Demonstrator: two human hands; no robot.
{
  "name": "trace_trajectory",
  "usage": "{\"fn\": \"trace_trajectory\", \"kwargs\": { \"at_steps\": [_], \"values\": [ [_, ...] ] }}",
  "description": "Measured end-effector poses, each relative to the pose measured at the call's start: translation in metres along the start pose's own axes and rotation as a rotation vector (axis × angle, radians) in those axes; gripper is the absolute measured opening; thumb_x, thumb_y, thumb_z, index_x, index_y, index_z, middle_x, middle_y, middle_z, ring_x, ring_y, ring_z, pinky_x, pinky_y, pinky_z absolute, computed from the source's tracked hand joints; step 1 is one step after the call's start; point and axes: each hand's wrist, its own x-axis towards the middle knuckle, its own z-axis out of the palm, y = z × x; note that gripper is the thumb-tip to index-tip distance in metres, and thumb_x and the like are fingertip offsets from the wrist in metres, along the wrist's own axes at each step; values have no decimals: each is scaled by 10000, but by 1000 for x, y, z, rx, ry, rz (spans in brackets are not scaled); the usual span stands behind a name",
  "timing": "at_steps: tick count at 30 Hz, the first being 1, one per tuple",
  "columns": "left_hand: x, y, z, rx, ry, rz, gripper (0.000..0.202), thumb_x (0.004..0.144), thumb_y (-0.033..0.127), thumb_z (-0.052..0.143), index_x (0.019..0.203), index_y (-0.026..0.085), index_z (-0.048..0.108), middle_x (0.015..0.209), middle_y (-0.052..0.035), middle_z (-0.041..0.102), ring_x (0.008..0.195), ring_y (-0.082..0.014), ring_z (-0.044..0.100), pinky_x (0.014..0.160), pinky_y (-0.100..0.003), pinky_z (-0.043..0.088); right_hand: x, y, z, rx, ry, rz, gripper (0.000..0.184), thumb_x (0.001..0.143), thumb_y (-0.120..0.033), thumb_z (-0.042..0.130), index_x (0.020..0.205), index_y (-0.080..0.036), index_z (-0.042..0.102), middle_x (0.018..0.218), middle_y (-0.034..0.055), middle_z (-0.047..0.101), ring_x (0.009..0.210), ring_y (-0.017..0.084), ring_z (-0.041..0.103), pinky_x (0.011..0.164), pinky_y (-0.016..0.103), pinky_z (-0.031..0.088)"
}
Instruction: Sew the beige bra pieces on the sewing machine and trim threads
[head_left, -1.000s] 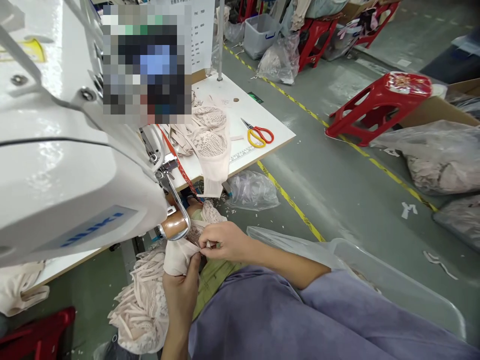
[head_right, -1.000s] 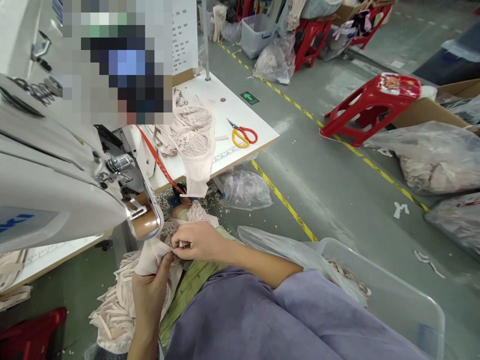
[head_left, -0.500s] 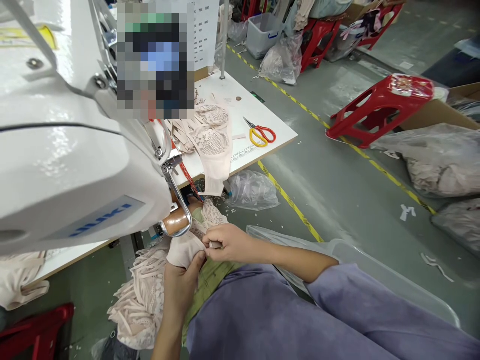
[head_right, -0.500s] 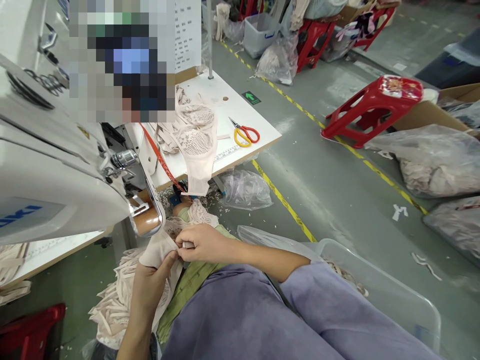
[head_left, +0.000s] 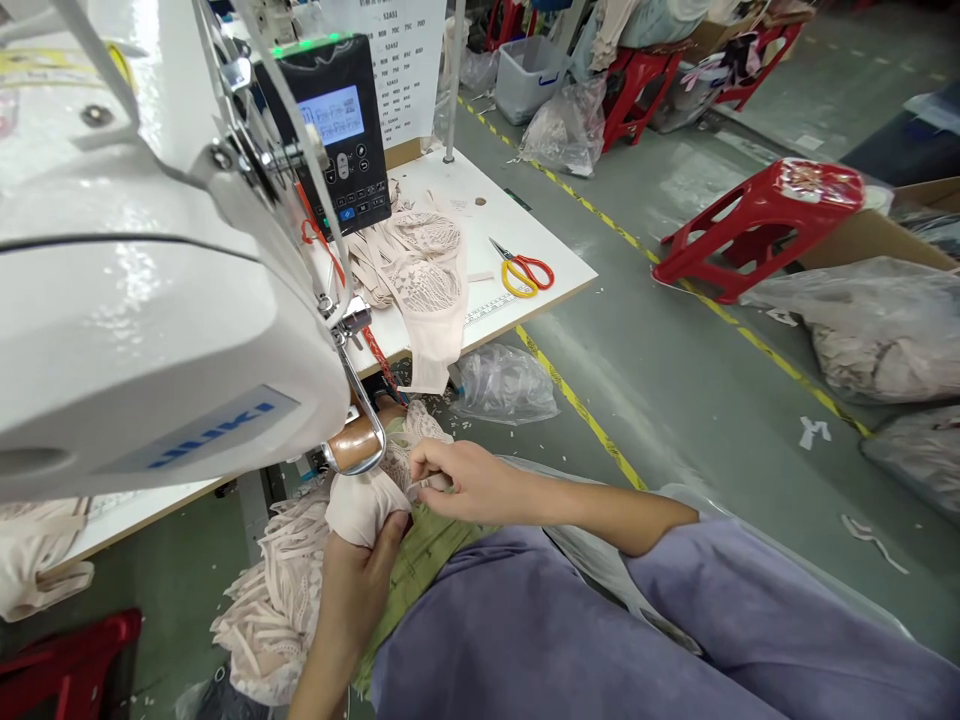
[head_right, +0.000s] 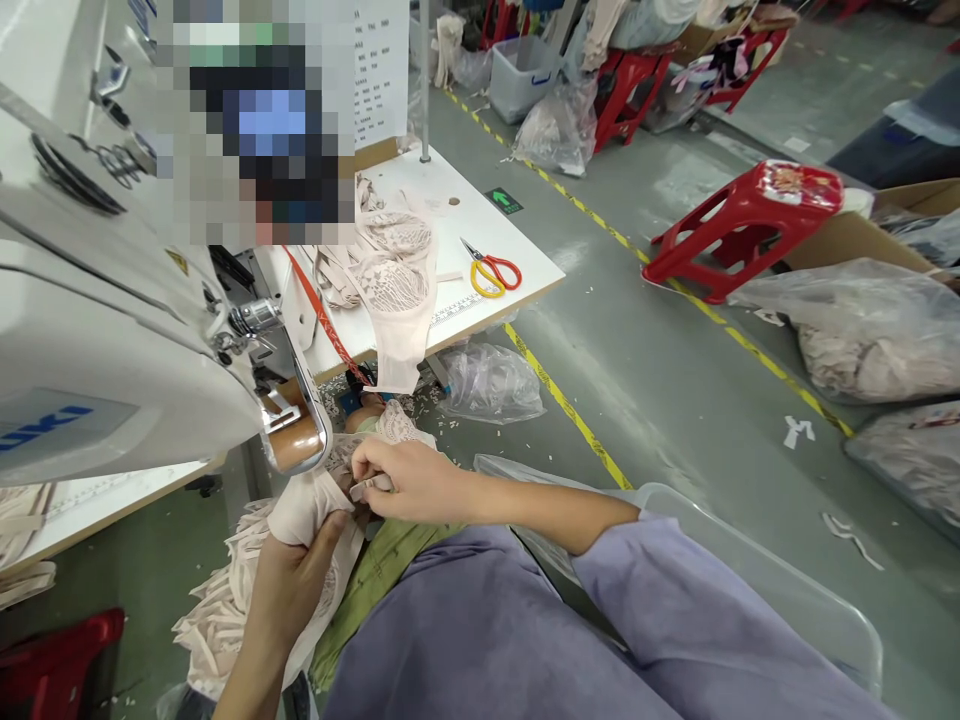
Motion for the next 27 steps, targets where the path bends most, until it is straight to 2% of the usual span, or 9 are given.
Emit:
{"fn": "trace_trajectory", "kwargs": {
  "at_steps": [3, 9, 14, 18, 21, 23, 27],
  "values": [
    [-3, 5, 3, -19, -19, -3, 342, 806, 324, 733, 1133, 224, 734, 1156, -99, 707, 1128, -287, 626, 1010, -362, 453, -2, -6, -1, -96, -24, -85, 149, 813, -131, 536, 936, -208, 505, 648, -78, 454, 558, 94, 370, 577, 232, 267],
    [-8, 10, 8, 130, 42, -42, 336, 871, 398, 640, 1149, 222, 707, 1147, -66, 729, 1125, -272, 649, 991, -362, 478, -2, -2, -1, -280, -39, -239, 136, 850, -106, 478, 949, -199, 472, 789, -19, 552, 651, 128, 413, 610, 255, 282],
    [-4, 9, 8, 168, 6, 12, 326, 882, 381, 621, 1150, 216, 704, 1143, -63, 735, 1083, -260, 673, 916, -345, 525, -3, 0, 0, -372, -48, -264, 129, 884, -127, 470, 993, -180, 512, 818, 16, 607, 675, 150, 462, 629, 266, 301],
    [-1, 11, 5, 168, 27, -55, 366, 835, 418, 667, 1103, 177, 733, 1070, -80, 760, 1016, -276, 698, 868, -353, 550, 3, -1, -8, -277, -91, -143, 185, 910, -223, 541, 1079, -175, 598, 881, 26, 675, 726, 152, 554, 644, 256, 332],
    [1, 15, 1, 164, 30, -72, 365, 810, 420, 688, 1064, 165, 752, 1024, -79, 770, 991, -282, 701, 864, -357, 549, 11, 0, -15, -105, -154, -61, 160, 872, -299, 641, 962, -178, 697, 923, 21, 701, 821, 151, 600, 695, 243, 367],
    [4, 16, 0, 163, 18, -81, 344, 804, 423, 692, 1015, 161, 765, 971, -78, 776, 951, -277, 704, 833, -347, 550, 16, 1, -16, 34, -181, 16, 173, 836, -300, 678, 920, -155, 721, 883, 13, 686, 803, 136, 588, 701, 230, 380],
    [9, 10, -3, 127, -11, -144, 313, 806, 431, 700, 939, 156, 764, 924, -72, 777, 900, -248, 696, 785, -308, 535, 17, 4, -13, 378, -236, 251, 265, 779, -337, 719, 936, -123, 714, 735, -28, 589, 667, 94, 513, 610, 196, 375]
  ]
}}
